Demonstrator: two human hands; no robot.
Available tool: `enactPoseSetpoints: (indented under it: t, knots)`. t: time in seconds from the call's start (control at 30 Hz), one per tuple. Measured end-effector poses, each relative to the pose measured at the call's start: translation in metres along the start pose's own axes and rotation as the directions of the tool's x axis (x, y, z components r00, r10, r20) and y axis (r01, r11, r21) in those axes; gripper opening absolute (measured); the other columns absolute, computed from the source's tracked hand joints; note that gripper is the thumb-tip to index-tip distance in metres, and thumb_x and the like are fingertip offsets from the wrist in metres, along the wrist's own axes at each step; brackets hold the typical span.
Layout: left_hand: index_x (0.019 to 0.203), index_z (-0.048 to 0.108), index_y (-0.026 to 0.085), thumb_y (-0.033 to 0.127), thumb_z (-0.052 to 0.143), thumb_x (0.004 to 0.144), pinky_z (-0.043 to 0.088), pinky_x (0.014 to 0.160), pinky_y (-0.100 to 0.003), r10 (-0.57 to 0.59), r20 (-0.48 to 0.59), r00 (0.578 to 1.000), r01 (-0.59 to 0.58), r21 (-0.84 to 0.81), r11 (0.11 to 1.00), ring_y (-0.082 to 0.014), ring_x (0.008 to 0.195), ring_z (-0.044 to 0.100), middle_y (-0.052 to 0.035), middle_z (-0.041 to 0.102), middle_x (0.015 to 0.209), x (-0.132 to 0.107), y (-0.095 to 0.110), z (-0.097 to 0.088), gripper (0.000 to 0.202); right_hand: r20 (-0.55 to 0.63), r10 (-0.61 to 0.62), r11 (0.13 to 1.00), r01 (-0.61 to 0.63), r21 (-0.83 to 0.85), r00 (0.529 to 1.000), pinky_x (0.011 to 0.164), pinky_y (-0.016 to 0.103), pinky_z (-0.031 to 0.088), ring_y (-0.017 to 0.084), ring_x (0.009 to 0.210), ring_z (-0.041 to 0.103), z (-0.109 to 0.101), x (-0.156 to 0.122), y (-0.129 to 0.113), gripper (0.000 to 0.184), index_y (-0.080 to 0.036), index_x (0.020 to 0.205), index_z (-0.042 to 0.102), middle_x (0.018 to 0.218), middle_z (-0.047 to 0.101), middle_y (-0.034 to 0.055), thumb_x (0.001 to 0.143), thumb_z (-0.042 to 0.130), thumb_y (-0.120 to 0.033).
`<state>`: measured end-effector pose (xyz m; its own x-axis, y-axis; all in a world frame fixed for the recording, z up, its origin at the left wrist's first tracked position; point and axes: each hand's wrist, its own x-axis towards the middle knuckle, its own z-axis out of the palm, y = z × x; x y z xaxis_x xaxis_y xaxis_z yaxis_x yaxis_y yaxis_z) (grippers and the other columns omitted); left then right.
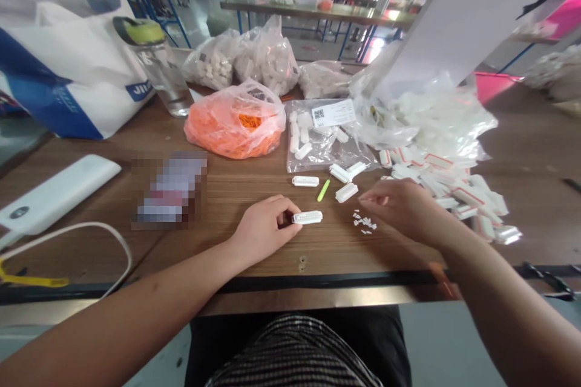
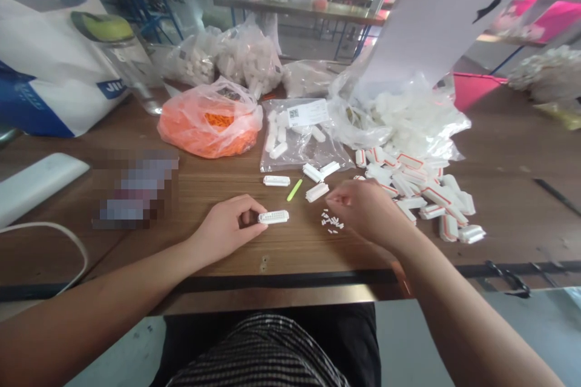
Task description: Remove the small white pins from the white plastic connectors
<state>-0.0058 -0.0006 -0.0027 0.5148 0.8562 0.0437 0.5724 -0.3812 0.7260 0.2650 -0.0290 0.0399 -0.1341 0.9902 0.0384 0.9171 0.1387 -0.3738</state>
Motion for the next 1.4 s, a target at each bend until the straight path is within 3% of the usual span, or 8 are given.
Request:
enactPoseSetpoints:
  t: [0.1, 0.23, 0.57, 0.83, 1.13, 1.4]
  knots:
    - [0.087, 0.067, 0.022, 0.020, 0.066, 0.077, 0.039, 0.063, -0.027, 0.023, 0.003, 1.000, -0.023, 0.003, 1.000, -0.0118, 0.064, 0.051, 0.0035, 0.055, 0.073, 0.000, -0.002, 0.000, 0.010, 0.101, 0.141, 0.990, -0.140, -0.019, 0.985, 0.054, 0.030, 0.041, 0.017, 0.058, 0.061, -0.004, -0.008, 0.024, 0.017, -0.024, 0.063, 0.072, 0.064, 0.070, 0.0007, 0.075, 0.062, -0.031]
    - [0.088, 0.067, 0.022, 0.021, 0.066, 0.078, 0.039, 0.063, -0.027, 0.049, 0.005, 0.999, -0.049, 0.006, 0.999, -0.0123, 0.064, 0.051, 0.0028, 0.056, 0.074, 0.001, -0.003, -0.002, 0.010, 0.149, 0.190, 0.980, -0.197, 0.033, 0.970, 0.056, 0.030, 0.045, 0.018, 0.062, 0.065, 0.003, -0.017, 0.030, 0.018, -0.025, 0.068, 0.075, 0.068, 0.073, 0.0010, 0.076, 0.061, -0.034]
    - [0.088, 0.067, 0.022, 0.022, 0.067, 0.079, 0.039, 0.062, -0.027, 0.058, 0.012, 0.998, -0.058, 0.013, 0.998, -0.0123, 0.064, 0.051, 0.0026, 0.057, 0.073, 0.001, -0.003, -0.002, 0.010, 0.177, 0.105, 0.984, -0.127, 0.121, 0.979, 0.061, 0.029, 0.049, 0.018, 0.067, 0.066, 0.009, -0.020, 0.026, 0.021, -0.024, 0.076, 0.076, 0.076, 0.075, 0.0025, 0.080, 0.061, -0.038]
    - [0.088, 0.066, 0.021, 0.021, 0.066, 0.079, 0.039, 0.062, -0.027, 0.066, 0.011, 0.998, -0.066, 0.013, 0.998, -0.0121, 0.063, 0.051, 0.0025, 0.056, 0.072, 0.000, -0.002, -0.003, 0.009, 0.130, 0.219, 0.975, -0.222, 0.011, 0.967, 0.053, 0.028, 0.044, 0.016, 0.058, 0.062, 0.013, -0.023, 0.030, 0.020, -0.021, 0.066, 0.070, 0.061, 0.069, 0.0009, 0.078, 0.057, -0.030]
    - [0.087, 0.066, 0.022, 0.023, 0.066, 0.080, 0.039, 0.061, -0.026, 0.067, 0.006, 0.998, -0.067, 0.024, 0.997, -0.0120, 0.061, 0.049, 0.0030, 0.055, 0.071, 0.001, -0.002, -0.003, 0.007, 0.153, 0.113, 0.967, -0.144, 0.211, 0.982, 0.061, 0.029, 0.049, 0.017, 0.067, 0.064, 0.011, -0.027, 0.035, 0.019, -0.022, 0.073, 0.075, 0.075, 0.073, 0.0029, 0.080, 0.061, -0.033]
    - [0.088, 0.067, 0.022, 0.022, 0.066, 0.079, 0.040, 0.062, -0.027, 0.063, 0.002, 0.998, -0.063, 0.011, 0.998, -0.0124, 0.064, 0.051, 0.0028, 0.056, 0.073, 0.000, -0.003, -0.001, 0.009, 0.049, 0.147, 0.981, -0.152, 0.120, 0.988, 0.057, 0.029, 0.046, 0.016, 0.061, 0.062, 0.013, -0.030, 0.023, 0.019, -0.022, 0.066, 0.070, 0.066, 0.070, 0.0019, 0.079, 0.060, -0.032]
